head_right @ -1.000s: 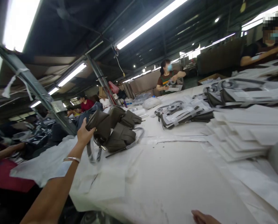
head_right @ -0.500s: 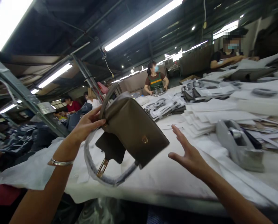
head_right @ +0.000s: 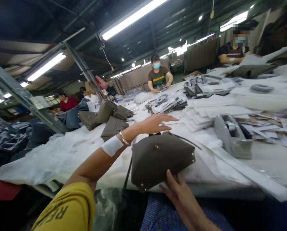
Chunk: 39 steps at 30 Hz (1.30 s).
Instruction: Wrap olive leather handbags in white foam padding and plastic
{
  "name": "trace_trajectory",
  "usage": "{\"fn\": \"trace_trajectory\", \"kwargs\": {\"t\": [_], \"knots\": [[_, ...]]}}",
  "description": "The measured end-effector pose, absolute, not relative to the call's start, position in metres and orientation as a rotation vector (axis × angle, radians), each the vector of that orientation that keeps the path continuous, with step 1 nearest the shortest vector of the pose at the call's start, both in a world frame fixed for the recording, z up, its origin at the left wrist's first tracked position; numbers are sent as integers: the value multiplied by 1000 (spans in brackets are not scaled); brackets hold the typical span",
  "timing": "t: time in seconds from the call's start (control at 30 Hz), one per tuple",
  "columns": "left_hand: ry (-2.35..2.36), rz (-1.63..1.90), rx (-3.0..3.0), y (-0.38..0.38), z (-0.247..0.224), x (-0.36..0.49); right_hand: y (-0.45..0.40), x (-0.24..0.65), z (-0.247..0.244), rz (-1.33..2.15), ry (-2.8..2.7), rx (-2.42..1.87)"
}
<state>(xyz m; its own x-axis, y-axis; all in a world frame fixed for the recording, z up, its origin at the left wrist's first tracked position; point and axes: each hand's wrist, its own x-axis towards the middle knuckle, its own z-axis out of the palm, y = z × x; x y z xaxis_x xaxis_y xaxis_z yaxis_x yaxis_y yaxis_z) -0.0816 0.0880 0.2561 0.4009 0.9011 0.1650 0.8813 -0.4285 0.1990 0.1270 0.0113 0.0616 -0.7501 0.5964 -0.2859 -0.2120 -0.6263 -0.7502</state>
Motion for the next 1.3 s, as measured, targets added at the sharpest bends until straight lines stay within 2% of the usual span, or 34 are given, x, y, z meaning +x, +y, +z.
{"fn": "trace_trajectory", "kwargs": {"t": [0.07,0.1,0.13,0.2,0.3,0.37,0.47,0.57,0.77,0.9,1.0,1.17,1.3], "knots": [[1710,471,2458,66,246,-93,16,142,54,2411,-1346,-729],[1768,497,2392,51,240,-100,21,149,52,2328,-1613,-692],[1836,505,2315,34,232,-108,28,155,52,2145,-1884,-619],[1970,504,2121,-1,210,-120,48,161,58,1557,-2256,-423],[2048,532,1923,-47,166,-119,88,150,72,742,-2408,-191],[2112,494,1906,-67,136,-107,113,134,78,421,-2529,-52],[2272,374,1990,-79,102,-86,139,113,78,170,-2698,101],[2353,325,2038,-78,91,-76,146,108,73,88,-2783,110],[2287,212,2216,-72,100,-72,139,128,83,-51,-2804,60],[2347,117,2309,-70,89,-67,156,112,94,-67,-2866,262],[2380,95,2346,-72,67,-66,171,99,79,-39,-2891,379],[2337,244,2290,-84,37,-62,167,109,37,104,-2897,327],[2299,384,2178,-88,32,-50,157,121,33,220,-2910,313]]}}
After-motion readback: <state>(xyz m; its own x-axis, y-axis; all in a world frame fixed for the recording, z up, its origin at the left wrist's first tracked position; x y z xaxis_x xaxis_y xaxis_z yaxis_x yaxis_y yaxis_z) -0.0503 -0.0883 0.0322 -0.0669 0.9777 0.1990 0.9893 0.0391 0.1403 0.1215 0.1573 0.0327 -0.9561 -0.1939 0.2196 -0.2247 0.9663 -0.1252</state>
